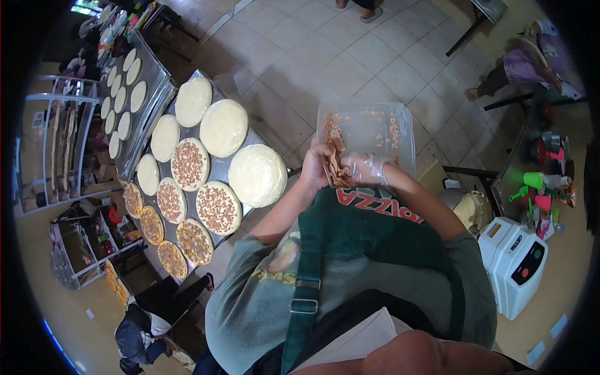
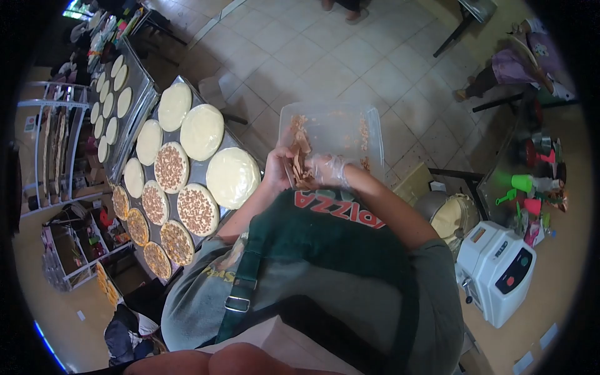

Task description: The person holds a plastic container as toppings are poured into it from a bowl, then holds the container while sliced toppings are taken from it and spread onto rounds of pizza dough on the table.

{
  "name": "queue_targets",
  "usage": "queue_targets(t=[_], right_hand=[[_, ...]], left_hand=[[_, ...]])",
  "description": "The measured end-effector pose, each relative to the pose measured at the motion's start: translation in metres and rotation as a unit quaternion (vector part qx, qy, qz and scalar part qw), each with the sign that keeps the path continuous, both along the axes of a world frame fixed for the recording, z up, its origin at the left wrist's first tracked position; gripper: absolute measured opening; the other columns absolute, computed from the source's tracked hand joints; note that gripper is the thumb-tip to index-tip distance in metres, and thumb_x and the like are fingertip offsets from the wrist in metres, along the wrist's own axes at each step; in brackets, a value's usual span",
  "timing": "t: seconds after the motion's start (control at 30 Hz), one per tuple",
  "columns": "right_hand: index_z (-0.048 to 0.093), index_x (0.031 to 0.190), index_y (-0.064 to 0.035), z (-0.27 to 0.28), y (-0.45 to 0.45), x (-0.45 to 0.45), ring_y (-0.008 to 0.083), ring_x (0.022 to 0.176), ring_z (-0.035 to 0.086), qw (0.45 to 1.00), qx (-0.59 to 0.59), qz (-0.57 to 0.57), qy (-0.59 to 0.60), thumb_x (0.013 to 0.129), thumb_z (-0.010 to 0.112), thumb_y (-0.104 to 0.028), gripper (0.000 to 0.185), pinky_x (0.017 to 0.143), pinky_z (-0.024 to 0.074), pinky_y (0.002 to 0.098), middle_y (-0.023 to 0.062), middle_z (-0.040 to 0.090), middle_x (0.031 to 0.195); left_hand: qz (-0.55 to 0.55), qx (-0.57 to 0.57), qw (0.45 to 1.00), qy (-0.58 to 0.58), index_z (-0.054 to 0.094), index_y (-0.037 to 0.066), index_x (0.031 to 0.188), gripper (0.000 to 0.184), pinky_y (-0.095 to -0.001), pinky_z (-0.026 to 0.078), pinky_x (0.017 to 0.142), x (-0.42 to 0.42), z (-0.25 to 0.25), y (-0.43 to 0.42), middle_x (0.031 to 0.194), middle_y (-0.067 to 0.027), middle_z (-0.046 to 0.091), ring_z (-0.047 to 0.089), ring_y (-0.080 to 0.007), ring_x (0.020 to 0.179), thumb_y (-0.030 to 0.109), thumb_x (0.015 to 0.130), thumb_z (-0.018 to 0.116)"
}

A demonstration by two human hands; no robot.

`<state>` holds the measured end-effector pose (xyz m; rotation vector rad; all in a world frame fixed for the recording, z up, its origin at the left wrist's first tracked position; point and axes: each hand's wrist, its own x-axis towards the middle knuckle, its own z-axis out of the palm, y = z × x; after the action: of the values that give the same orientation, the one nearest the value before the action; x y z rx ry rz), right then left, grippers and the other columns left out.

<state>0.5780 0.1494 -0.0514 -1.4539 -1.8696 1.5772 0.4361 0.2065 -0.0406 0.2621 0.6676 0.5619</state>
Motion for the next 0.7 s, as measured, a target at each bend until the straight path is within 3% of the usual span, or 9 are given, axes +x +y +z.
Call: queue_targets(t=[0.03,0.1,0.2,0.23,0.3,0.5,0.57,0.6,0.7], right_hand=[[0.053,0.078,-0.0008,-0.017,0.005,0.000,0.0195,0.069,0.056,1.000,-0.003,0.006,0.003,0.066,0.060,-0.007,0.015,0.063,0.0437,0.0304,0.0114,0.056,0.073],[0.052,0.076,-0.0011,-0.051,0.017,0.001,0.0136,0.066,0.054,0.981,-0.032,-0.051,0.185,0.066,0.060,-0.005,0.013,0.059,0.0430,0.0268,0.0097,0.057,0.072],[0.054,0.079,-0.0010,-0.054,0.048,0.012,0.0140,0.065,0.054,0.982,-0.057,0.013,0.179,0.065,0.061,-0.004,0.016,0.059,0.0431,0.0258,0.0082,0.057,0.072],[0.054,0.079,-0.0010,-0.046,0.057,0.015,0.0140,0.065,0.054,0.982,-0.060,0.031,0.179,0.065,0.061,-0.004,0.016,0.059,0.0431,0.0258,0.0082,0.057,0.072],[0.055,0.084,-0.0009,-0.011,0.079,0.026,0.0134,0.066,0.054,0.957,-0.191,-0.072,0.204,0.065,0.060,-0.001,0.019,0.059,0.0435,0.0246,0.0072,0.057,0.074],[0.051,0.095,0.0010,0.042,0.146,0.048,0.0110,0.078,0.053,0.931,-0.239,-0.038,0.271,0.072,0.060,-0.005,0.026,0.072,0.0441,0.0240,0.0045,0.056,0.084],[0.048,0.100,0.0007,0.041,0.164,0.049,0.0139,0.080,0.053,0.845,-0.347,-0.068,0.401,0.077,0.057,-0.011,0.027,0.073,0.0443,0.0268,0.0066,0.054,0.086],[0.048,0.100,0.0007,0.039,0.173,0.048,0.0139,0.080,0.053,0.847,-0.353,-0.047,0.394,0.077,0.057,-0.011,0.027,0.073,0.0443,0.0268,0.0066,0.054,0.086],[0.047,0.102,0.0001,0.033,0.199,0.035,0.0165,0.081,0.053,0.782,-0.446,-0.037,0.434,0.081,0.052,-0.015,0.027,0.075,0.0445,0.0291,0.0082,0.053,0.087]], left_hand=[[-0.019,-0.013,0.999,0.034,0.024,0.015,0.125,0.071,-0.0405,0.042,0.082,0.002,0.002,0.006,0.108,-0.0122,0.042,0.046,-0.0270,0.093,0.003,0.057,0.038],[0.007,-0.023,0.999,0.023,0.026,0.015,0.123,0.068,-0.0405,0.042,0.081,0.006,-0.004,0.015,0.107,-0.0121,0.042,0.047,-0.0270,0.091,0.003,0.057,0.039],[0.050,-0.061,0.997,0.013,0.027,0.016,0.124,0.068,-0.0405,0.045,0.076,0.007,-0.029,0.027,0.106,-0.0125,0.044,0.050,-0.0275,0.086,0.005,0.058,0.040],[0.061,-0.088,0.994,0.011,0.027,0.018,0.126,0.069,-0.0405,0.047,0.073,0.008,-0.035,0.031,0.106,-0.0129,0.045,0.052,-0.0281,0.083,0.007,0.059,0.040],[0.101,-0.048,0.993,0.025,0.027,0.019,0.126,0.070,-0.0409,0.045,0.076,0.010,-0.016,0.036,0.108,-0.0127,0.044,0.051,-0.0274,0.088,0.007,0.058,0.041],[0.275,0.014,0.961,0.028,0.029,0.015,0.119,0.063,-0.0389,0.043,0.081,0.013,-0.009,0.045,0.106,-0.0108,0.043,0.046,-0.0259,0.094,0.003,0.058,0.040],[0.324,0.017,0.945,0.033,0.029,0.014,0.119,0.063,-0.0390,0.042,0.082,0.015,-0.008,0.043,0.108,-0.0109,0.043,0.046,-0.0261,0.096,0.002,0.058,0.039],[0.357,0.015,0.934,0.023,0.029,0.014,0.119,0.063,-0.0392,0.042,0.083,0.017,-0.005,0.043,0.109,-0.0112,0.042,0.045,-0.0264,0.098,0.002,0.058,0.039],[0.439,0.019,0.898,0.026,0.026,0.017,0.124,0.068,-0.0403,0.040,0.085,0.017,-0.009,0.040,0.114,-0.0119,0.041,0.044,-0.0267,0.100,0.003,0.059,0.039]])
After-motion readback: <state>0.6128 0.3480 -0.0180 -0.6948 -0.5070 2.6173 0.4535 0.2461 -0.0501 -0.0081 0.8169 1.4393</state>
